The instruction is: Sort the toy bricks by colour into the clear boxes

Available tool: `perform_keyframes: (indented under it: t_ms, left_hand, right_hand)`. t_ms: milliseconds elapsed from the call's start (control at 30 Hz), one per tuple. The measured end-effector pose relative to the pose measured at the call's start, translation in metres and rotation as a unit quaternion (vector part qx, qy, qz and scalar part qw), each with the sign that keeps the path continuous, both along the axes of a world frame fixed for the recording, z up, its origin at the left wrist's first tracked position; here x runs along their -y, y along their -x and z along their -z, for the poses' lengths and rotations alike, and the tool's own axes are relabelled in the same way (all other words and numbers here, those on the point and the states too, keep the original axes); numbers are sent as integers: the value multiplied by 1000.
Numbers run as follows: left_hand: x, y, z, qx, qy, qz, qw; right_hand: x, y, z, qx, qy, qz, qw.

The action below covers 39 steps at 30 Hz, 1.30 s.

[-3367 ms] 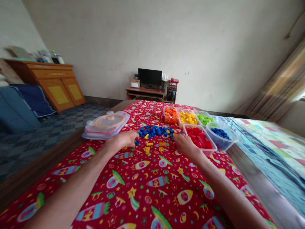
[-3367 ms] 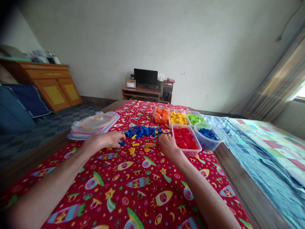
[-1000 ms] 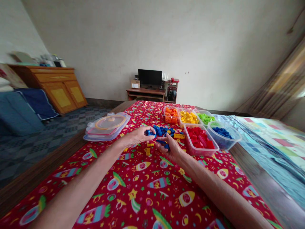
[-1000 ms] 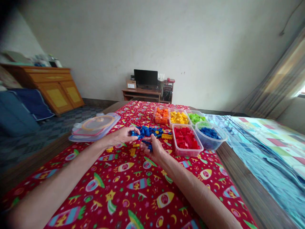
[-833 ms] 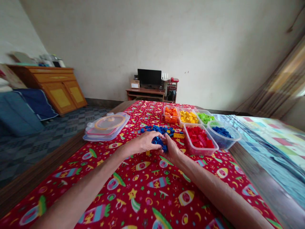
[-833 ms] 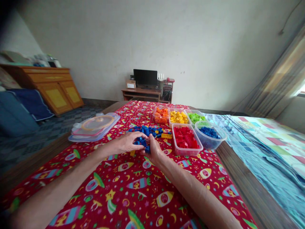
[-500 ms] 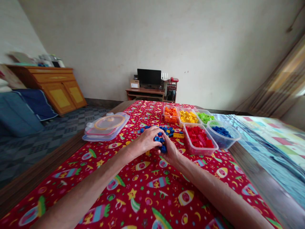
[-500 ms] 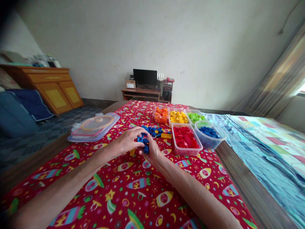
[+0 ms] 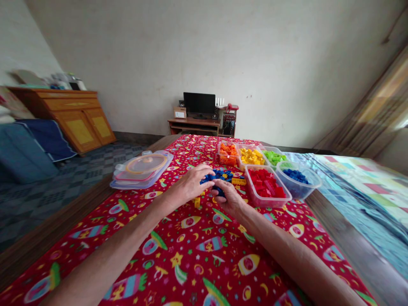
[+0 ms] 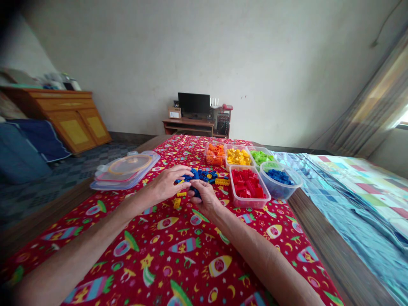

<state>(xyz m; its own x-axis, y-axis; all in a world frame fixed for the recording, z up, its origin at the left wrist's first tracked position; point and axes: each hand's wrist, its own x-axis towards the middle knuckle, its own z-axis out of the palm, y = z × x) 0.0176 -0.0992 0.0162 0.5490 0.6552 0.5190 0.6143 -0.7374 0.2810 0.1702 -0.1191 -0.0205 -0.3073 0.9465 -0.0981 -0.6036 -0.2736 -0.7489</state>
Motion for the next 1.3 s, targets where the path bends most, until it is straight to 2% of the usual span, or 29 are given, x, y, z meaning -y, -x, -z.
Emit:
perform_keyframes:
  t_ms: [133,200,233,267,300,333,367,400,433,467,500,533,567,633,700,833,900,1033,1133,1233,1300]
  left_hand:
    - [-4,5,-1,8,-18,-3,1000]
    - [-6,6,-1,1,-16,-9,1000]
    - [-6,7,-1,-2,-12,-10,1000]
    - [-7,7,0,-4,-8,-11,1000]
    - [-7,7,0,-5,-3,-10,1000]
    - [-7,7,0,-5,1,-8,1000]
    - [-7,7,1,-5,5,-6,1000]
    - [-8,6,2,-4,8,-4,1000]
    - [-8,6,3,-4,11,-4,1000]
    - [-8,5,5,-5,13,-5,1000]
    - [-9,5,6,-8,17,-6,1000]
    - [-9,5,8,-10,20,-8,1000]
    - [-10,5,10,-13,24,-9,1000]
    - [-11,6,12,-14,31,-13,999]
    - [-12,7,13,-11,35,-16,999]
    - [-12,7,12,-21,38,-20,999]
    - [-13,9,12,-32,35,-25,999]
    - [-20,25,15,-64,27,-36,997]
    - [-30,45,15,-98,45,-55,993]
    - [-39,61,12,-102,68,-71,990]
    - [-42,68,13,-100,79,-74,989]
  right_hand:
    - [-10,-26,-28,73,-83,60,992]
    - [-18,-52,-45,152,-159,115,969]
    - [-23,-69,-53,214,-197,144,946]
    - [-27,-87,-59,291,-225,184,912]
    - [-31,-106,-64,379,-250,230,861]
    - [-34,-126,-68,467,-268,288,792]
    - [-37,-146,-70,544,-281,349,710]
    - [-40,-166,-70,611,-281,386,631]
    - [-41,-184,-69,667,-267,408,564]
    - [-42,-200,-67,713,-247,408,513]
    - [-43,-214,-64,749,-226,398,479]
    - [-43,-226,-61,775,-204,380,463]
    - [-43,-236,-57,793,-184,357,459]
    - [-43,-251,-52,808,-159,318,470]
    - [-43,-259,-51,806,-151,311,481]
    - [-40,-260,-59,762,-142,380,505]
    - [-36,-253,-67,746,-148,405,507]
    - [-28,-227,-83,747,-200,410,484]
    - [-21,-196,-92,746,-252,393,475]
    - [-12,-154,-95,743,-318,340,482]
    - [-7,-125,-90,735,-368,282,495]
